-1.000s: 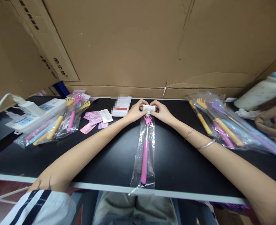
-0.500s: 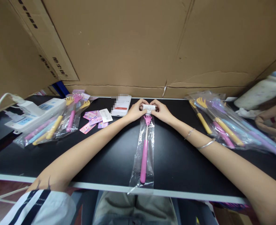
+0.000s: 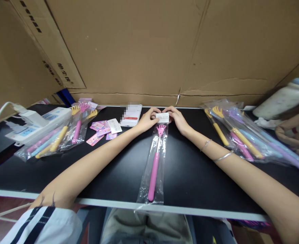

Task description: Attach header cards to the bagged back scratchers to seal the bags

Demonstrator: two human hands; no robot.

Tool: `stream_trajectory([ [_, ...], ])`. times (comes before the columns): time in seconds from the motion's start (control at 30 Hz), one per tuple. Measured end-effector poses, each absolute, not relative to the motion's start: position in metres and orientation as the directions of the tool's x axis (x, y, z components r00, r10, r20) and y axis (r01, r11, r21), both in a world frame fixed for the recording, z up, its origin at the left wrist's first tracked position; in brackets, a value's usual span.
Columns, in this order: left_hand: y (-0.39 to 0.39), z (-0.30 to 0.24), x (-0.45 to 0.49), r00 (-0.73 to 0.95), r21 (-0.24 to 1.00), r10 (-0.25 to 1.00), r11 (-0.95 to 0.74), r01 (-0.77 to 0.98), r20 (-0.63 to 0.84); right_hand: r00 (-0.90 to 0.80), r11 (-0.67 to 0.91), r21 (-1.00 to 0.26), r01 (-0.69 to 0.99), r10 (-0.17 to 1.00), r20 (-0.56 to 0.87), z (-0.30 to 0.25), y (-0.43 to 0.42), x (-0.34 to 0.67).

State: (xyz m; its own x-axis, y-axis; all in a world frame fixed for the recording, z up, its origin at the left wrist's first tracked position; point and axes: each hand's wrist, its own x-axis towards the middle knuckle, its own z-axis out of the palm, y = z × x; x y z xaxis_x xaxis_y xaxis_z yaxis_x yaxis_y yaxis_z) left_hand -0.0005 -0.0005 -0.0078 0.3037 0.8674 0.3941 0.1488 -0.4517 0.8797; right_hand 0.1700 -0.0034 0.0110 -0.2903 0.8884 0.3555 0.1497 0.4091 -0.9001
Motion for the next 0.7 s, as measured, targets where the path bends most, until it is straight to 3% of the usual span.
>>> stream_trajectory([
  [0.7,0.002,-0.007,0.000,0.381,0.883,0.836,-0.460,0.095,0.395,-0.465,0.400,-0.904,0.151,0.835,0.292,0.015,-0.001,0.181],
])
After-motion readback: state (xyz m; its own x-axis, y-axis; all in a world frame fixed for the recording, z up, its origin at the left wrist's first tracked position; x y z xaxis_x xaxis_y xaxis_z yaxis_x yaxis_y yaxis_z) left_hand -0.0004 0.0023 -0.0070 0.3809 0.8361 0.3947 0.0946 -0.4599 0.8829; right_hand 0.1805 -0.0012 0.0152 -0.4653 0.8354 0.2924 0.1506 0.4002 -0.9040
